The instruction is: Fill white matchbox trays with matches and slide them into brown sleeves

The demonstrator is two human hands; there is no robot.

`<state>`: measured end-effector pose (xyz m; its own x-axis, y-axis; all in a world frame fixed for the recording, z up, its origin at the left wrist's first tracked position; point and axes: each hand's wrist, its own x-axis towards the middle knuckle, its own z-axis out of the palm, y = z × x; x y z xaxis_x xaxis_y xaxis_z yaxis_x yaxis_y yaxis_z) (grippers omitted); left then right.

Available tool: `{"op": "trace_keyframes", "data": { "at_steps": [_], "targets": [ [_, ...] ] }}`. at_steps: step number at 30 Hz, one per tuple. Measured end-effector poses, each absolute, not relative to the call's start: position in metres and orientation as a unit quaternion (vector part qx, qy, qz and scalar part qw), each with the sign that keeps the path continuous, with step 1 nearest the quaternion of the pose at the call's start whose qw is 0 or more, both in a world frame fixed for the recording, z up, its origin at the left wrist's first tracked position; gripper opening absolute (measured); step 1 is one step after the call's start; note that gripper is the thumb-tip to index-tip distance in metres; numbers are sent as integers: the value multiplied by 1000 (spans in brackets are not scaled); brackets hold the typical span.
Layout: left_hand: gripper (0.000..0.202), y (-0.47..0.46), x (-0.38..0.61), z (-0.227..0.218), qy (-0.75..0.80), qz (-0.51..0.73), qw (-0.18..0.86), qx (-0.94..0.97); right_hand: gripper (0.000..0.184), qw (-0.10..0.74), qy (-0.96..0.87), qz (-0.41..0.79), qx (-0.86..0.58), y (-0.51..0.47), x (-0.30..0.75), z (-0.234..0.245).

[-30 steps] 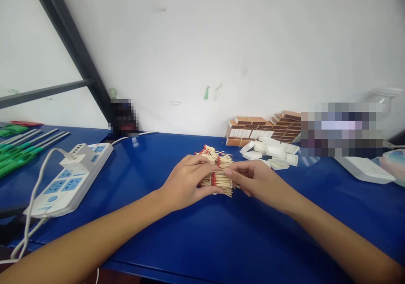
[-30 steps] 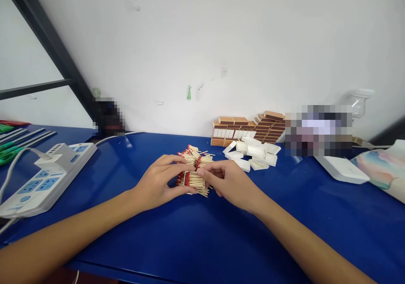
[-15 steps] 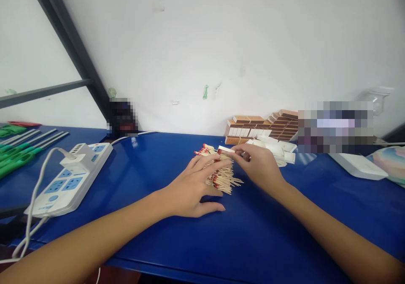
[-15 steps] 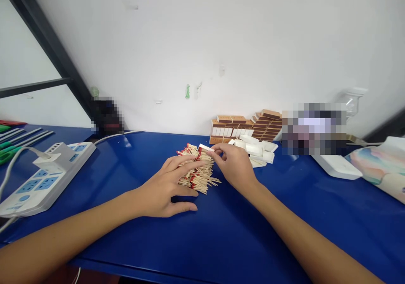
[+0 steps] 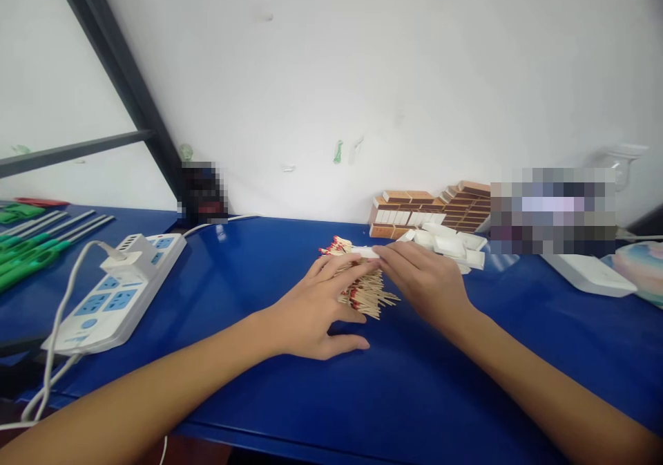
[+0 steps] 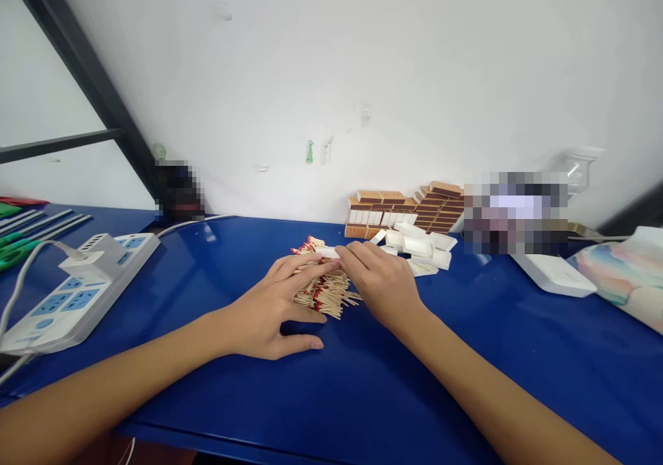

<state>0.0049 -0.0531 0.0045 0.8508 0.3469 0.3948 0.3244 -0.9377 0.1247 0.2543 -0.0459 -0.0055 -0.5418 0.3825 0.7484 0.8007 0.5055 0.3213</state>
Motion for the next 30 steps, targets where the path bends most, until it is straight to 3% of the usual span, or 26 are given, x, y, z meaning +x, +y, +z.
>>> {"op": "trace_keyframes", "data": {
  "at_steps": [13, 17, 22, 25, 30],
  "targets": [
    [30, -57, 6, 5, 165, 232, 20, 958, 14, 346, -787, -355, -367, -50, 263, 10],
    [30, -55, 5, 4, 166, 238, 16, 957, 15, 335, -809, -284, -390, -46, 262, 4],
    [30, -56, 5, 4, 168, 247, 11, 954, 25, 331, -769, -124, -532, -38, 283, 15],
    [31, -57, 5, 2, 160, 248, 10, 955, 32, 280, -739, -54, -610, -30, 309, 24],
    [29, -56, 4, 0, 163, 254, 14, 953, 38, 189, -778, 44, -598, -20, 340, 26]
  ]
}}
